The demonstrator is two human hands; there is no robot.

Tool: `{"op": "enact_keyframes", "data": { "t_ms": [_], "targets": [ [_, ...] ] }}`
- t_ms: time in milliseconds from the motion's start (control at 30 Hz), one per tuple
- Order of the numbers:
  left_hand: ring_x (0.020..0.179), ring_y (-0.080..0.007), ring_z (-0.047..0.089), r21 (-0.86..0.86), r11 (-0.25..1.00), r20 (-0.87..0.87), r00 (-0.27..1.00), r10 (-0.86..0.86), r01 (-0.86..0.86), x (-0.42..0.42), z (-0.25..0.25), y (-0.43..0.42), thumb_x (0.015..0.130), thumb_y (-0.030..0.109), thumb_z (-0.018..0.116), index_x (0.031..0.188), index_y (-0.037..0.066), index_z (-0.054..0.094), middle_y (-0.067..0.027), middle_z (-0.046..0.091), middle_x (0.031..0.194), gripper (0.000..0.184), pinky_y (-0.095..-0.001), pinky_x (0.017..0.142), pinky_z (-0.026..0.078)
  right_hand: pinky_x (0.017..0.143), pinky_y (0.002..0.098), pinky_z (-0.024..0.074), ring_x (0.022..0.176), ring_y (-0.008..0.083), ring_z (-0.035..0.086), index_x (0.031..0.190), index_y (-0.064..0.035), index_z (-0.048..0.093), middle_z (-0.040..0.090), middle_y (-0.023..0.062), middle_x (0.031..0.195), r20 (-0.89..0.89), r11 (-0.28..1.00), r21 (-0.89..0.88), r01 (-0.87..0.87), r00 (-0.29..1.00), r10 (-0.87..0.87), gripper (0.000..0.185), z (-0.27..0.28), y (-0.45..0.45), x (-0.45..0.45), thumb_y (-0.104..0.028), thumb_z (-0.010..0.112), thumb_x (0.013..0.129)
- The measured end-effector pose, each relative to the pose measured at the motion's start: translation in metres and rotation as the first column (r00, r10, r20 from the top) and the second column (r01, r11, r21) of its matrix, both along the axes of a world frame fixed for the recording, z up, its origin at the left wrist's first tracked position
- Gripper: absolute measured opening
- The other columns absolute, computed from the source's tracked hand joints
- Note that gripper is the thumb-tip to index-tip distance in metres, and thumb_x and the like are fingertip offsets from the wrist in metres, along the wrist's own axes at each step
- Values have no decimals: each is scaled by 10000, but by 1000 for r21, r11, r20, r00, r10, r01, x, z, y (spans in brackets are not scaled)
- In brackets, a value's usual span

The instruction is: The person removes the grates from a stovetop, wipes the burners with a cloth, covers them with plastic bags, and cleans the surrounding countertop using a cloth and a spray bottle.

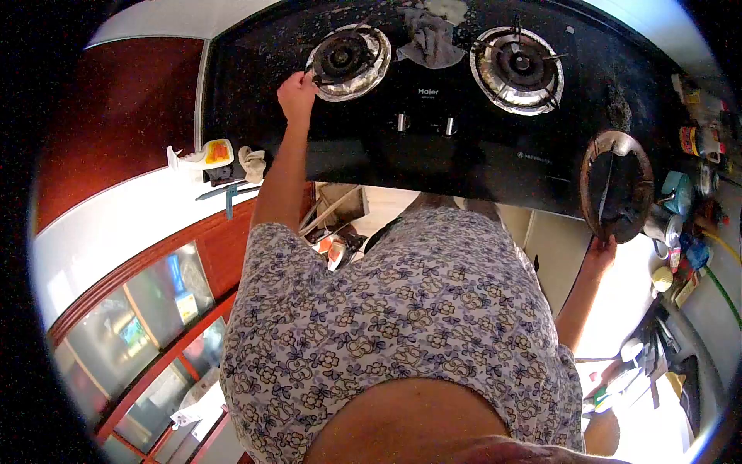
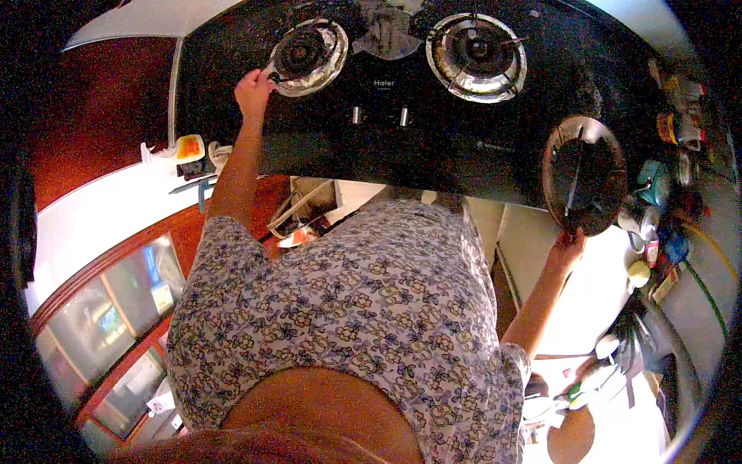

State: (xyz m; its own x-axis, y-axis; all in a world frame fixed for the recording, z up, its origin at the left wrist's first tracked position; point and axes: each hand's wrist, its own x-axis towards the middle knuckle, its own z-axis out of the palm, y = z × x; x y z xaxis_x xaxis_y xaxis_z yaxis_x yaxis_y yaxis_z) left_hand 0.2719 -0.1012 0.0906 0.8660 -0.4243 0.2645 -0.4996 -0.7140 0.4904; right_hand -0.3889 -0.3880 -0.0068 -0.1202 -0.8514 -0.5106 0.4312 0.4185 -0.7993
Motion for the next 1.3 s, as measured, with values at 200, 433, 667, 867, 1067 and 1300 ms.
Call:
{"op": "enact_keyframes", "data": {
  "t_ms": [200, 433, 667, 867, 1067, 1300],
  "targets": [
    [511, -141, 617, -310, 938, -198, 976, 94, -154, 24, 9, -8, 809, 124, 571, 806, -57, 605, -98, 620, 581, 185, -246, 489, 462, 636, 276, 520, 813, 211, 571, 986, 2, 538, 581, 112, 942, 2, 999, -4, 43, 999, -43, 197, -3, 10, -1, -105, 523, 822],
    [526, -171, 623, -479, 861, -287, 957, 32, -172, 36, 41, -20, 821, 99, 553, 832, -108, 584, -145, 628, 647, 210, -237, 493, 491, 653, 262, 512, 834, 188, 554, 1047, -30, 533, 566, 86, 982, -8, 998, -61, -11, 1000, 10, 239, 25, 29, 18, -88, 539, 815],
    [558, -241, 623, -407, 867, 157, 957, -244, 288, 98, 34, 2, 819, 93, 544, 818, -85, 540, -167, 605, 682, 178, -300, 528, 532, 692, 281, 495, 877, 193, 539, 1102, -54, 513, 547, 83, 1027, -63, 999, -24, 44, 997, -46, 289, 38, 43, 26, -71, 523, 813],
    [660, -134, 576, -537, 838, -106, 978, -180, 96, 91, 59, 2, 783, 86, 538, 795, 70, 640, -42, 626, 768, 103, -267, 611, 483, 729, 298, 482, 932, 209, 526, 1173, -53, 469, 517, 90, 1099, -78, 999, -55, 3, 997, -7, 364, 39, 48, 28, -80, 502, 812],
    [682, -253, 607, -724, 604, -520, 838, -162, -332, 141, 48, 23, 816, 145, 587, 849, -35, 544, -108, 590, 779, 188, -313, 555, 500, 732, 302, 484, 929, 213, 535, 1176, -41, 465, 514, 93, 1104, -186, 999, -31, 24, 982, -30, 366, 48, 52, 31, -115, 486, 818],
    [969, -314, 535, 554, 832, 373, 882, -289, 38, 59, 104, -3, 840, 254, 503, 1042, 72, 573, -135, 554, 1088, 281, -386, 828, 439, 777, 300, 453, 919, 217, 522, 1017, -46, 521, 547, 88, 991, 83, 999, -15, 49, 995, -48, 236, -56, 41, -55, -160, 511, 810]
  ]
}}
